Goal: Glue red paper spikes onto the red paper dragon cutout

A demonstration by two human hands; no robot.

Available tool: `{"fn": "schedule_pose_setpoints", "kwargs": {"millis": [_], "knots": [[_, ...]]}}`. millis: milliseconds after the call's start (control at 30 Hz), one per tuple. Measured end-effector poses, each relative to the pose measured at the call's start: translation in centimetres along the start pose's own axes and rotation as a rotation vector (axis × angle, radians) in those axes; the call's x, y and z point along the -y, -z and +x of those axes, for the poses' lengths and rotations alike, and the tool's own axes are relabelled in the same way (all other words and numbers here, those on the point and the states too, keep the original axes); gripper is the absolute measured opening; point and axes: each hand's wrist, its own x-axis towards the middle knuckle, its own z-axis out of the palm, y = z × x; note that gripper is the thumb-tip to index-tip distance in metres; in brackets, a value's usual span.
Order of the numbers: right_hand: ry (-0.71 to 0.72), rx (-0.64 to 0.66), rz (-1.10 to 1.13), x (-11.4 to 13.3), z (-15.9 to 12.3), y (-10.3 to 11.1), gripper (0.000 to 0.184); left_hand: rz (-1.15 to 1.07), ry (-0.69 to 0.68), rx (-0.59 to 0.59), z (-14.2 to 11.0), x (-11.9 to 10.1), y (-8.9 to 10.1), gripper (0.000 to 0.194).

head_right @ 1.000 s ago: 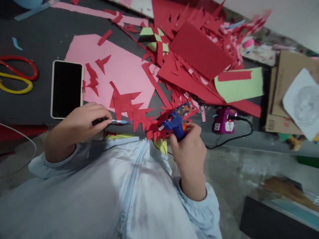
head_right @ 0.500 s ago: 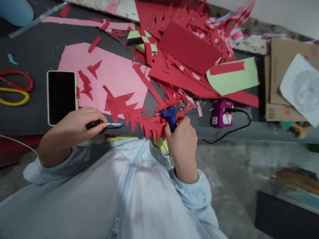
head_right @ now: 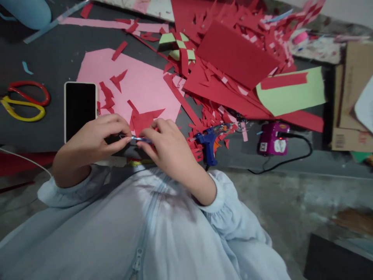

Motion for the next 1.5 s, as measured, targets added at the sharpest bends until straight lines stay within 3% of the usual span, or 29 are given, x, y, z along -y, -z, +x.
{"fn": "schedule_pose_setpoints", "kwargs": {"millis": [200, 333, 433, 567, 733, 1033, 1500], "knots": [[-0.204, 0.057, 0.052, -0.5, 2.1, -0.4, 0.023, 0.113, 0.114, -0.03, 1.6, 0.8, 1.4, 0.022], [-0.287, -0.018, 0.005, -0.4, 2.6, -0.9, 0.022, 0.206, 0.22, -0.021, 2.8, 1.3, 1.7, 0.023], [-0.263, -0.065, -0.018, -0.5, 2.5, -1.4, 0.028, 0.234, 0.259, 0.009, 3.6, 1.6, 1.7, 0.023], [-0.213, -0.03, -0.123, -0.7, 2.4, -2.0, 0.028, 0.279, 0.274, 0.045, 4.3, 2.0, 1.5, 0.024], [-0.168, 0.036, -0.228, -0.8, 2.5, -2.5, 0.035, 0.329, 0.301, 0.034, 4.9, 2.4, 1.1, 0.026], [-0.063, 0.027, -0.322, -1.5, 2.3, -3.9, 0.037, 0.378, 0.325, 0.019, 5.0, 2.7, 0.4, 0.028], [-0.097, 0.087, -0.297, -1.3, 2.7, -4.0, 0.038, 0.37, 0.338, -0.005, 5.2, 3.0, 0.0, 0.026]]}}
